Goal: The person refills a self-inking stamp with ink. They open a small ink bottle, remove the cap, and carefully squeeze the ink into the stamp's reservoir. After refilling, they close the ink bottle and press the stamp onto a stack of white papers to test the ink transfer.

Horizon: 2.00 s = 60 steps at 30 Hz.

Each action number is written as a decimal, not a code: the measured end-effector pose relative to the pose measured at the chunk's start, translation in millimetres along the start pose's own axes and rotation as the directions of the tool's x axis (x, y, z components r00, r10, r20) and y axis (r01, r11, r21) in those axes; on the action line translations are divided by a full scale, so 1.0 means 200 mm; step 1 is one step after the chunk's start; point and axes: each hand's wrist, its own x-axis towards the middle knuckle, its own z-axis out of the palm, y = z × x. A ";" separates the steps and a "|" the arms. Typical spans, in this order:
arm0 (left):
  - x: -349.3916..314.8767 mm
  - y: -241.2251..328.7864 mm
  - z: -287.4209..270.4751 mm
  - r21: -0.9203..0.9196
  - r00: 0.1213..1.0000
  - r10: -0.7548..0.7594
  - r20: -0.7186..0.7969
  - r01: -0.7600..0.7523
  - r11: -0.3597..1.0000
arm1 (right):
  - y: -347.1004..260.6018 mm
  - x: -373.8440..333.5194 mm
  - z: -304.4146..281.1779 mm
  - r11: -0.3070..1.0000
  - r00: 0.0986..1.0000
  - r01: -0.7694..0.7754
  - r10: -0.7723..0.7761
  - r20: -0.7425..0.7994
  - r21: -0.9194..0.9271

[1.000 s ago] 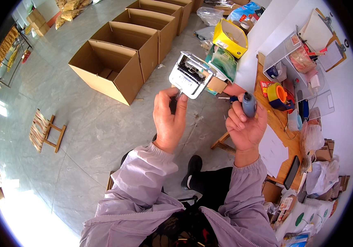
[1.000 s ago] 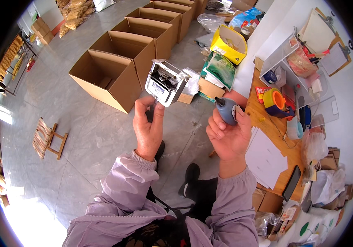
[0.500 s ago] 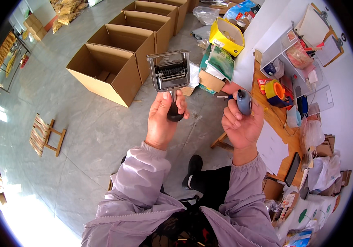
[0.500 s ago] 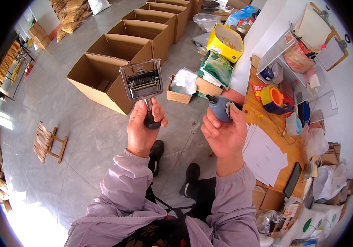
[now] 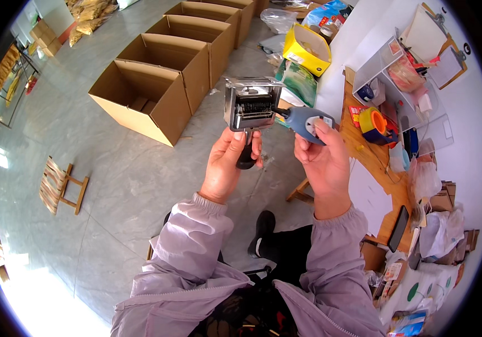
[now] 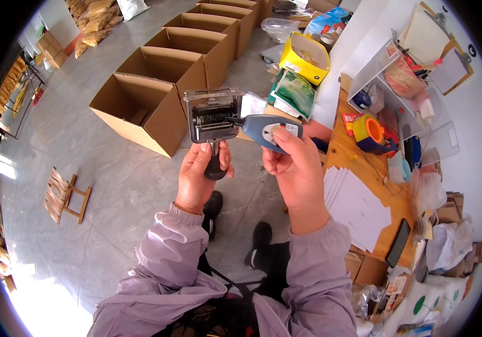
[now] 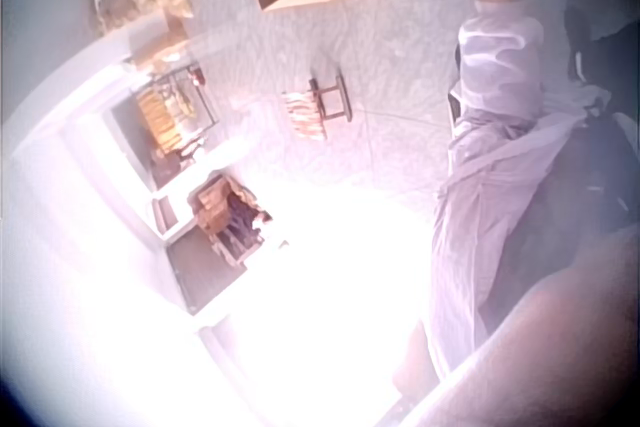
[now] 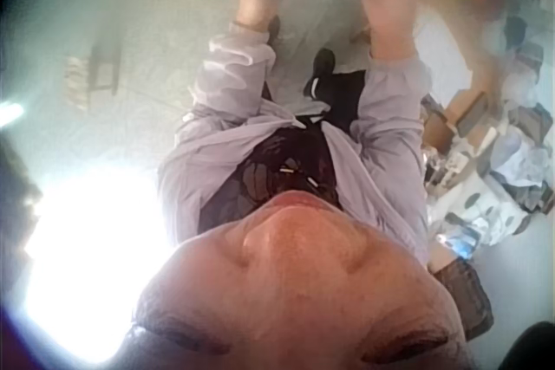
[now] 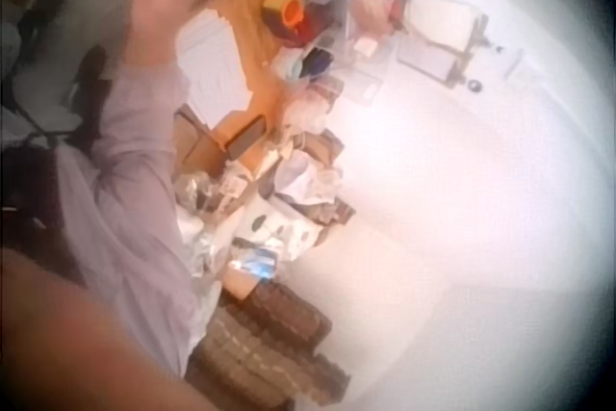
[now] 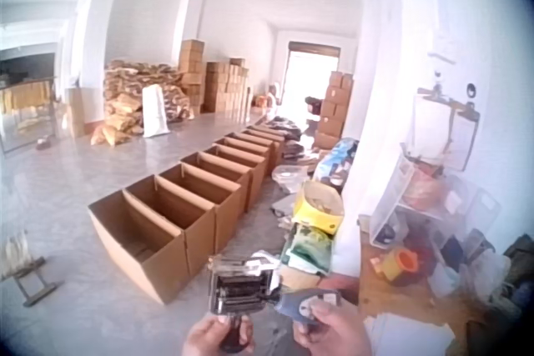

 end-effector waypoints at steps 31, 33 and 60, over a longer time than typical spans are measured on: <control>0.03 -0.29 0.18 -0.054 0.992 -0.124 0.034 0.126 0.991 | -0.64 -0.54 -1.38 0.790 0.670 0.465 -0.609 -0.425 -0.399; 0.06 -0.34 0.22 -0.047 0.988 -0.150 0.047 0.152 0.987 | -0.68 -0.58 -1.51 0.762 0.585 0.456 -0.646 -0.489 -0.461; 0.10 -0.61 0.68 0.076 0.923 -0.282 0.262 0.272 0.959 | -0.19 -0.63 -0.60 0.785 0.934 0.158 -0.316 -0.168 -0.599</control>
